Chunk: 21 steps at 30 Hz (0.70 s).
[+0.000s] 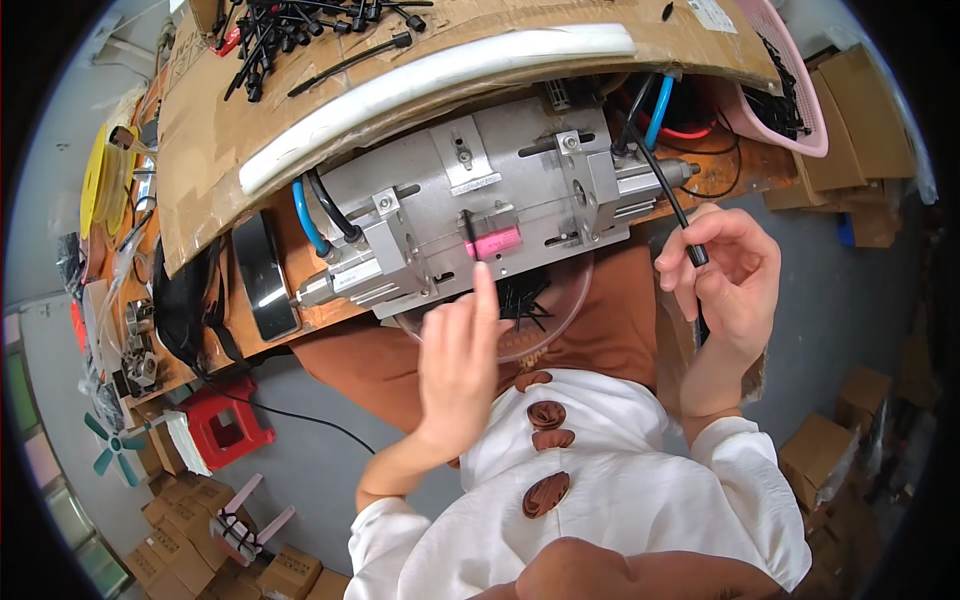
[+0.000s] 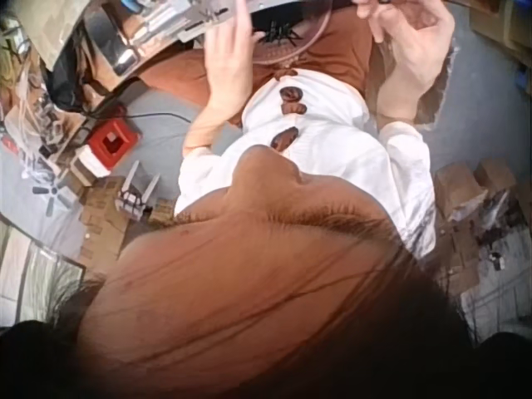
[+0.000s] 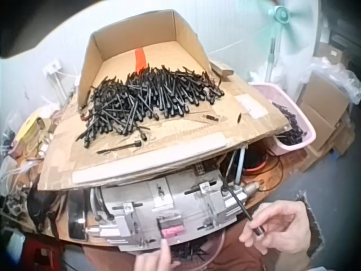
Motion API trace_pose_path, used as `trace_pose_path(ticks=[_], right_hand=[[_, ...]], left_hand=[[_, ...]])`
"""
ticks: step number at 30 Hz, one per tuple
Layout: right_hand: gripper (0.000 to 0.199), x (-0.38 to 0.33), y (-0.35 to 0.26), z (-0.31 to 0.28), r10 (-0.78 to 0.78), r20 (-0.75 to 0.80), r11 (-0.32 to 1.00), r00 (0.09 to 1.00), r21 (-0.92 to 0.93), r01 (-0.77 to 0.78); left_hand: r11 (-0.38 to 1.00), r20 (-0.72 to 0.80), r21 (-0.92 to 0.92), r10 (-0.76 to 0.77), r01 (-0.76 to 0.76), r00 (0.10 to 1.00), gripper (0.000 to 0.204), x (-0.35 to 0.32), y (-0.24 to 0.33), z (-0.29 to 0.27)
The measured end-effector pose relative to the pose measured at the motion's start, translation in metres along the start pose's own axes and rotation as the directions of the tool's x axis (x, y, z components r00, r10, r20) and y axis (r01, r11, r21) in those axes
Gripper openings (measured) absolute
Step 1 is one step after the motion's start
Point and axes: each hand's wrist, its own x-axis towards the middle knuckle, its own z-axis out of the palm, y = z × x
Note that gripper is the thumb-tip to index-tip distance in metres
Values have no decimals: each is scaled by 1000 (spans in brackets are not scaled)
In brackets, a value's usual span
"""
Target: The person processes black cable ties by repeatedly picking them from a cardboard box, inserting them into a pneumatic machine by hand, and activating the machine to cut them.
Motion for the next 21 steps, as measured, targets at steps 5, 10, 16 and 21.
trace_pose_path(ticks=[5, 10, 16, 21], right_hand=[[22, 7, -1, 5, -44, 11, 999, 999, 23, 44], [20, 8, 0, 6, -74, -20, 997, 997, 27, 74], [30, -6, 16, 24, -14, -112, 912, 994, -408, -33], [61, -22, 65, 38, -151, 281, 474, 948, -821, 319]], left_hand=[[996, -28, -11, -93, 92, 995, 71, 12, 13, 31], [992, 0, 37, -117, 117, 993, 69, 14, 15, 35], [989, 27, 91, -122, 119, 992, 68, 13, 16, 33], [982, 56, -8, -188, 188, 981, 74, 10, 22, 8]])
